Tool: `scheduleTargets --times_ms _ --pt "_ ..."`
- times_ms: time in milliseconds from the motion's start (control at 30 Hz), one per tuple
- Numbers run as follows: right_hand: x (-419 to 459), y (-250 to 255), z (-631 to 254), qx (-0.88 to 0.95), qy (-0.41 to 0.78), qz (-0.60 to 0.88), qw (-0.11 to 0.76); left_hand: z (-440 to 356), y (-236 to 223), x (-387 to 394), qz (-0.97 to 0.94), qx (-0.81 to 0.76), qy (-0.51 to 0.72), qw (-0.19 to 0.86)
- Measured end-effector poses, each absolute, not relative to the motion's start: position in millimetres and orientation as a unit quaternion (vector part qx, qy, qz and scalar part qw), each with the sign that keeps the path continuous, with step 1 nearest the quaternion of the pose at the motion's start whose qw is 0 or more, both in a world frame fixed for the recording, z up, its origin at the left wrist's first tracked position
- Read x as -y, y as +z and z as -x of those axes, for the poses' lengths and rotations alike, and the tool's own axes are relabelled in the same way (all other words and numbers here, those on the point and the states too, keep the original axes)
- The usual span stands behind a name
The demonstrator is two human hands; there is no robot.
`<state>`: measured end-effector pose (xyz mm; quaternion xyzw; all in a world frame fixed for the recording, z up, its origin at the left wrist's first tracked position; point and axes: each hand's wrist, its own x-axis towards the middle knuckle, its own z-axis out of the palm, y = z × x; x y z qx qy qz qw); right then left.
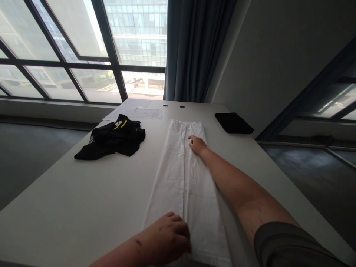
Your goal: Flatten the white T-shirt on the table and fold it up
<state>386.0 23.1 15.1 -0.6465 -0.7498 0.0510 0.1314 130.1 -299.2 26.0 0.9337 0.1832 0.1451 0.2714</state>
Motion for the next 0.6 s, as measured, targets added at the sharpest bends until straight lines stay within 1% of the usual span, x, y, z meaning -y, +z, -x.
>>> scheduleTargets --times_ms 133,233,333,400,500,600 --pt "5.1 13.9 -383.3 0.774 0.053 0.617 0.134 -125.0 28.2 298.2 -0.938 -0.170 0.124 0.274" --pt "48.8 6.1 -385.2 0.795 0.055 0.584 0.153 -120.7 29.4 299.4 -0.944 -0.175 0.115 0.253" --pt "113.6 -2.5 -392.9 0.827 0.081 0.501 0.241 -121.1 30.3 304.3 -0.953 -0.197 0.113 0.200" --pt "162.4 -3.4 -399.7 0.842 0.113 0.447 0.280 -124.9 31.0 308.3 -0.959 -0.207 0.101 0.164" --pt "231.9 3.7 -409.7 0.854 0.172 0.393 0.296 -133.1 30.3 312.4 -0.960 -0.234 0.068 0.137" --pt "286.8 13.7 -421.7 0.853 0.213 0.373 0.296 -138.0 27.2 311.9 -0.938 -0.303 0.066 0.152"
